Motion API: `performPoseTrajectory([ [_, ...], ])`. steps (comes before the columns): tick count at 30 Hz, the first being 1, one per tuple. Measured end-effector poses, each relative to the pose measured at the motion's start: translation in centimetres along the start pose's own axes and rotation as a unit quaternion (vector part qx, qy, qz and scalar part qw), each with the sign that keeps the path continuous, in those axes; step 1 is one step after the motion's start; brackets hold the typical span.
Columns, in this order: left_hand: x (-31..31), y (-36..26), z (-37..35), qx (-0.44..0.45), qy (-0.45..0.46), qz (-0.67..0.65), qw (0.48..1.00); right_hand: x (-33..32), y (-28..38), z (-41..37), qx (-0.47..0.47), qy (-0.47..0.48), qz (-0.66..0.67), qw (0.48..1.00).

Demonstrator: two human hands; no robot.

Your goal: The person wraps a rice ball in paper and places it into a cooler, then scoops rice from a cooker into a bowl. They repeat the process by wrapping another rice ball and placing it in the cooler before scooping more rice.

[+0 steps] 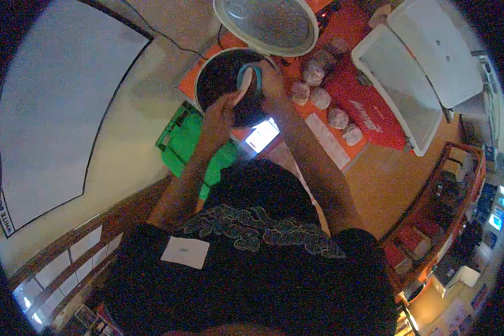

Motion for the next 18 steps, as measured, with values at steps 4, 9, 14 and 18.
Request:
performPoseTrajectory([
  [4,-4.5,-1.4,0.2,-0.246,0.123,-0.141,0.951,-1.1,2.0,-0.1,0.232,0.140,0.223,0.936],
  [9,-5.7,-1.5,1.2,-0.079,0.057,-0.034,0.995,1.6,7.4,-3.1,0.219,0.094,0.174,0.955],
  [14,-3.8,-2.1,0.2,0.081,0.026,0.118,0.989,-0.8,1.2,-0.7,0.274,0.104,0.127,0.948],
  [18,-3.8,-0.7,0.1,0.080,0.079,0.133,0.985,-0.3,3.0,-3.2,0.152,0.159,-0.056,0.974],
])
Point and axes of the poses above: each hand's wrist, its own z-axis towards the middle knuckle, its own x-axis out of the palm, y = z × x, the point moved 1 cm from there along z, towards the middle knuckle, and after that the axes turned 5 degrees about -x, right-handed, at the moved point
